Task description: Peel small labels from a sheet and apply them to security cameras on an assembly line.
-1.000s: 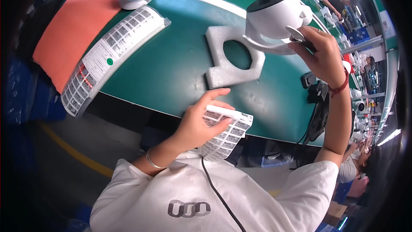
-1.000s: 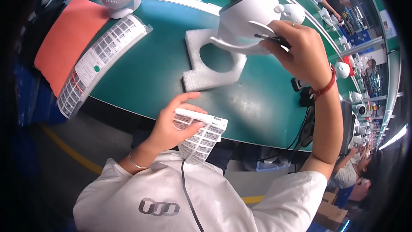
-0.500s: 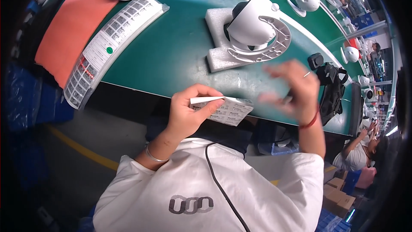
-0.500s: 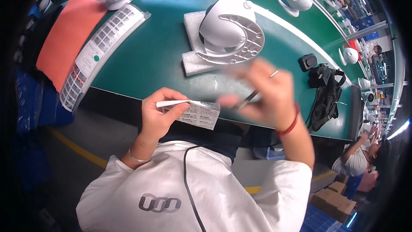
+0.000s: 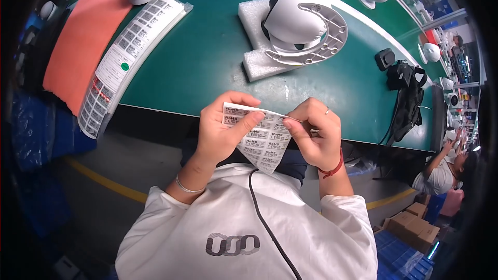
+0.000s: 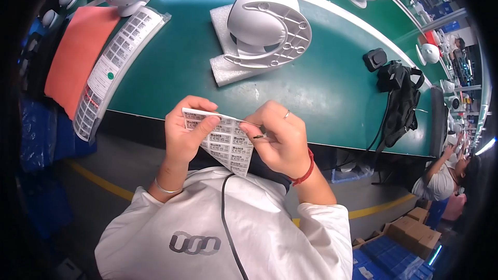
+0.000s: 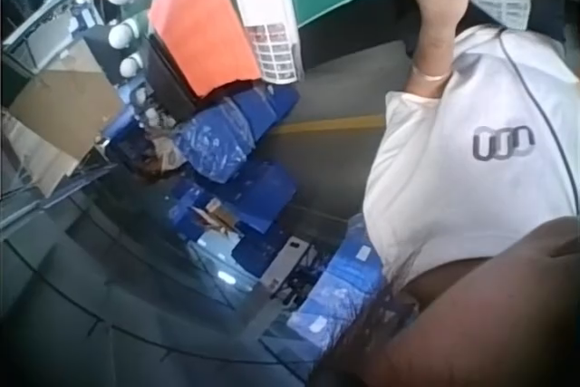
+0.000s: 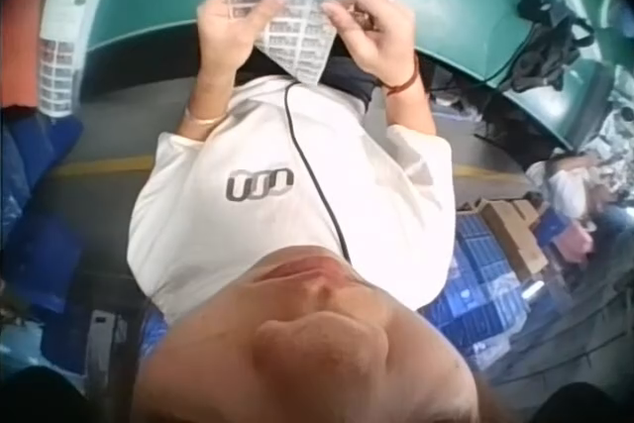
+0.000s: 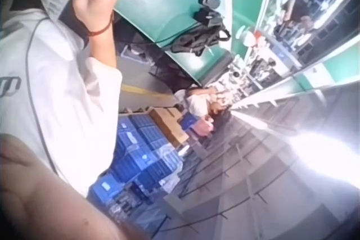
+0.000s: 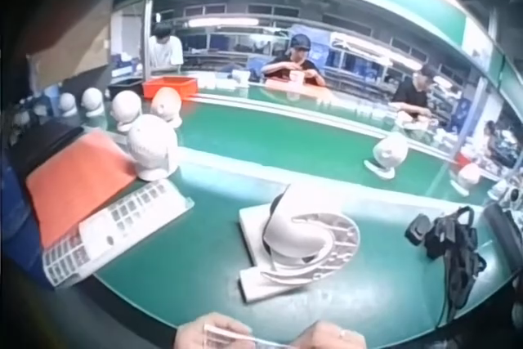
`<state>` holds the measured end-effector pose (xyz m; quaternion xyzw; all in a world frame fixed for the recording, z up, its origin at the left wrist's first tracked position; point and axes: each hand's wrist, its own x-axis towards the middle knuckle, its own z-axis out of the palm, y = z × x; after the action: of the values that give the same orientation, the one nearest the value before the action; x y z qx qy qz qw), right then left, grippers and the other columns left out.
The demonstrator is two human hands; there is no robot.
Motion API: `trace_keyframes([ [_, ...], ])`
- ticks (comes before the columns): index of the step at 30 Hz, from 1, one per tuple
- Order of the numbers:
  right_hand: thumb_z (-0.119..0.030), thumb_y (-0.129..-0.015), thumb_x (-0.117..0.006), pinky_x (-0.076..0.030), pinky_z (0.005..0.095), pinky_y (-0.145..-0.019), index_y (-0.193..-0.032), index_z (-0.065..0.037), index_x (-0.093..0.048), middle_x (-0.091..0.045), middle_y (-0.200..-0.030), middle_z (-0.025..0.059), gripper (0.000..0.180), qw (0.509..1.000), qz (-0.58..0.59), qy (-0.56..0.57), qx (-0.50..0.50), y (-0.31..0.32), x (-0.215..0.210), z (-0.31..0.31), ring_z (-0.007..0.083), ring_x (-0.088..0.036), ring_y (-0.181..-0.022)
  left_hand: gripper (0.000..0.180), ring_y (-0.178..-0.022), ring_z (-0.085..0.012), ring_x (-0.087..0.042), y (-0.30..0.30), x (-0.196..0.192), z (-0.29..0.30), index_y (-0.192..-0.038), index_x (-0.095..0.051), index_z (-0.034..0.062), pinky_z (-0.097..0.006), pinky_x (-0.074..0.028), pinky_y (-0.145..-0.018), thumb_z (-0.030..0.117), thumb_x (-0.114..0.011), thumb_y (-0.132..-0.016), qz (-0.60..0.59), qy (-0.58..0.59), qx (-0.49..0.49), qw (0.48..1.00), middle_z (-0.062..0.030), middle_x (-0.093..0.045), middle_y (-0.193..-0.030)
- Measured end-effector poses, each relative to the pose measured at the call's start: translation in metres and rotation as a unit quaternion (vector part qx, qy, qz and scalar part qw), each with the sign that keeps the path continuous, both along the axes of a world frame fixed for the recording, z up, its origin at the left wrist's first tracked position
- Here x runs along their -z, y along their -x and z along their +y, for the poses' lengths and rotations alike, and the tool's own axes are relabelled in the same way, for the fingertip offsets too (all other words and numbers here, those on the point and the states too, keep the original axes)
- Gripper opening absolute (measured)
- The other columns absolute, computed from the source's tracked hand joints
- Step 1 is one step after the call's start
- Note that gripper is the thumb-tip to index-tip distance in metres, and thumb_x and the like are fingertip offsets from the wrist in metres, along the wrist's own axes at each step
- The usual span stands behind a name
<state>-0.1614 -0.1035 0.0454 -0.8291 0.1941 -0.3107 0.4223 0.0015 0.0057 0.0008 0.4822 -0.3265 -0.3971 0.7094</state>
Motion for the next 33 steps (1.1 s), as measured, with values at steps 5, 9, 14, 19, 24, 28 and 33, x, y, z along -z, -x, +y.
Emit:
trace_keyframes([
  [5, 0.002, -0.076, -0.074, -0.032, 0.0223, -0.049, -0.079, -0.001, -0.066, -0.06, -0.073, 0.0033, 0.01, 0.999, -0.028, -0.01, 0.025, -0.001, 0.006, 0.001, 0.0076, -0.046, -0.057, 0.031, -0.085, -0.0081, -0.066, -0.001, -0.002, -0.001, -0.11, -0.058, -0.0001, -0.021, -0.052, -0.073, -0.001, -0.074, -0.083, -0.022, 0.008, 0.023, 0.999, -0.0079, -0.072, -0.091],
  [9, 0.001, -0.076, -0.074, -0.032, 0.0207, -0.05, -0.083, -0.001, -0.067, -0.061, -0.078, 0.0032, 0.01, 0.999, -0.041, -0.014, 0.023, -0.001, 0.013, -0.002, 0.0061, -0.046, -0.058, 0.035, -0.085, -0.0088, -0.066, -0.002, -0.001, -0.002, -0.112, -0.056, 0.0003, -0.022, -0.052, -0.075, -0.003, -0.073, -0.082, -0.074, 0.005, 0.029, 0.997, -0.009, -0.073, -0.093],
  [14, -0.024, -0.101, -0.046, -0.041, 0.0256, -0.064, -0.082, 0.002, -0.066, -0.062, -0.08, 0.0093, 0.038, 0.967, -0.179, -0.034, 0.178, 0.021, 0.018, -0.024, 0.0161, -0.052, -0.069, 0.034, -0.085, -0.0097, -0.067, 0.003, -0.004, -0.008, -0.112, -0.056, 0.0004, -0.024, -0.053, -0.077, -0.005, -0.072, -0.082, -0.09, 0.0, -0.011, 0.996, -0.0102, -0.073, -0.093],
  [19, -0.025, -0.102, -0.046, -0.037, 0.0239, -0.056, -0.082, 0.003, -0.066, -0.054, -0.072, 0.0047, 0.04, 0.955, -0.115, 0.086, 0.259, 0.043, 0.019, -0.045, 0.0121, -0.047, -0.062, 0.034, -0.085, -0.0102, -0.068, 0.002, -0.003, -0.014, -0.113, -0.056, 0.0012, -0.024, -0.054, -0.075, -0.005, -0.071, -0.083, -0.114, -0.008, -0.034, 0.993, -0.0108, -0.073, -0.095],
  [24, 0.005, -0.071, -0.08, -0.049, 0.0202, -0.063, -0.094, 0.0, -0.07, -0.061, -0.081, 0.004, 0.026, 0.972, 0.06, -0.037, 0.226, 0.057, -0.001, -0.031, 0.0107, -0.061, -0.072, 0.033, -0.082, -0.0097, -0.068, 0.001, -0.002, -0.016, -0.112, -0.057, 0.001, -0.024, -0.054, -0.073, -0.003, -0.072, -0.082, -0.149, -0.021, -0.047, 0.987, -0.0092, -0.073, -0.092],
  [28, 0.007, -0.072, -0.078, -0.053, 0.0223, -0.072, -0.098, 0.0, -0.07, -0.061, -0.084, 0.0035, 0.029, 0.968, 0.079, -0.085, 0.222, 0.064, -0.011, -0.029, 0.0133, -0.065, -0.079, 0.033, -0.081, -0.0098, -0.068, 0.0, -0.002, -0.017, -0.111, -0.058, 0.0009, -0.023, -0.054, -0.072, -0.002, -0.073, -0.082, -0.164, -0.024, -0.051, 0.985, -0.0087, -0.073, -0.09],
  [33, 0.007, -0.068, -0.077, -0.055, 0.0342, -0.079, -0.096, 0.002, -0.07, -0.071, -0.096, 0.0173, 0.029, 0.983, 0.039, 0.14, 0.116, 0.057, -0.024, -0.022, 0.0288, -0.069, -0.09, 0.034, -0.08, -0.0098, -0.068, 0.002, 0.0, -0.018, -0.112, -0.058, 0.0009, -0.023, -0.054, -0.071, -0.003, -0.073, -0.082, -0.168, -0.03, -0.055, 0.984, -0.0086, -0.073, -0.089],
])
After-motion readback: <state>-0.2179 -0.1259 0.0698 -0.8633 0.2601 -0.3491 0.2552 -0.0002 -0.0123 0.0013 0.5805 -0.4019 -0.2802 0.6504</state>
